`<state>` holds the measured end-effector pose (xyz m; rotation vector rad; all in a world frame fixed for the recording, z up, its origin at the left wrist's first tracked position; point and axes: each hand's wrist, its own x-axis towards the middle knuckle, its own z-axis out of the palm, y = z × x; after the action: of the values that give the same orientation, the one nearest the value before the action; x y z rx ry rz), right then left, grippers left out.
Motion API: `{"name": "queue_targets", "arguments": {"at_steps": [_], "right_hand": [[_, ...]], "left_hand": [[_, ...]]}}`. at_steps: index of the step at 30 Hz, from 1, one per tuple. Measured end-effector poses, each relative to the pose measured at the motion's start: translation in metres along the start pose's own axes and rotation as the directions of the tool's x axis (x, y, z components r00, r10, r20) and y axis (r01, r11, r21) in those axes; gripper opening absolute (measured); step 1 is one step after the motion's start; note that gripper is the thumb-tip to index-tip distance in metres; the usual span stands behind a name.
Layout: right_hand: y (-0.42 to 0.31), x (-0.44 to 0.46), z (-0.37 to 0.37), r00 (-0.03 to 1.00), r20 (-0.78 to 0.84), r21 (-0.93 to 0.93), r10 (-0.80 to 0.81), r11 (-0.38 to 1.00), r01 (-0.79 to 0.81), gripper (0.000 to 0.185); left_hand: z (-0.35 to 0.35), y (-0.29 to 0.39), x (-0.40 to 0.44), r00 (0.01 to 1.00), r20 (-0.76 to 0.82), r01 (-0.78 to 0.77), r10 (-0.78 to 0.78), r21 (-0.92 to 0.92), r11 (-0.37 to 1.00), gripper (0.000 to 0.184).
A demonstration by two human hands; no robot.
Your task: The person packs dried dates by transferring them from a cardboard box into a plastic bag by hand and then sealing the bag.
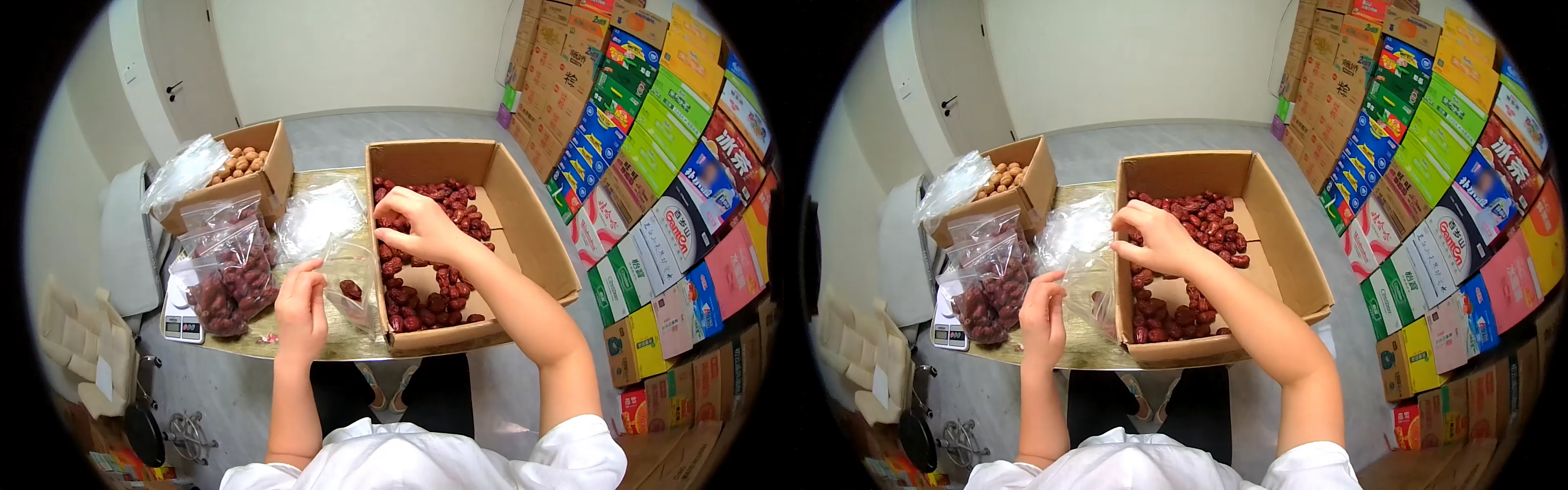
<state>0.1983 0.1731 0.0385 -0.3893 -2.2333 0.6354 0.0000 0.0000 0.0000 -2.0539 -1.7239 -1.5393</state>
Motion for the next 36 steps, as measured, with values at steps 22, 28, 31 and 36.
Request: {"name": "queue_targets", "arguments": {"at_steps": [22, 28, 31, 36], "right_hand": [[0.048, -0.036, 0.034, 0.532, 0.781, -0.29, 0.329, 0.944, -0.159, 0.06], [0.05, -0.038, 0.04, 0.53, 0.761, -0.319, 0.374, 0.927, -0.196, 0.046], [0.037, -0.033, 0.033, 0.526, 0.735, -0.367, 0.428, 0.903, -0.222, 0.045], [0.039, -0.029, 0.028, 0.506, 0.735, -0.388, 0.451, 0.892, -0.232, 0.046]], "left_hand": [[-0.013, 0.0, -0.006, 0.999, -0.026, 0.034, -0.035, -0.02, 0.999, 0.013], [-0.011, 0.001, -0.007, 0.999, -0.022, 0.038, -0.039, -0.025, 0.999, 0.013], [-0.01, 0.0, -0.008, 0.999, -0.022, 0.04, -0.04, -0.031, 0.999, 0.013], [-0.007, 0.005, -0.009, 0.998, -0.001, 0.059, -0.06, -0.036, 0.998, 0.013]]}}
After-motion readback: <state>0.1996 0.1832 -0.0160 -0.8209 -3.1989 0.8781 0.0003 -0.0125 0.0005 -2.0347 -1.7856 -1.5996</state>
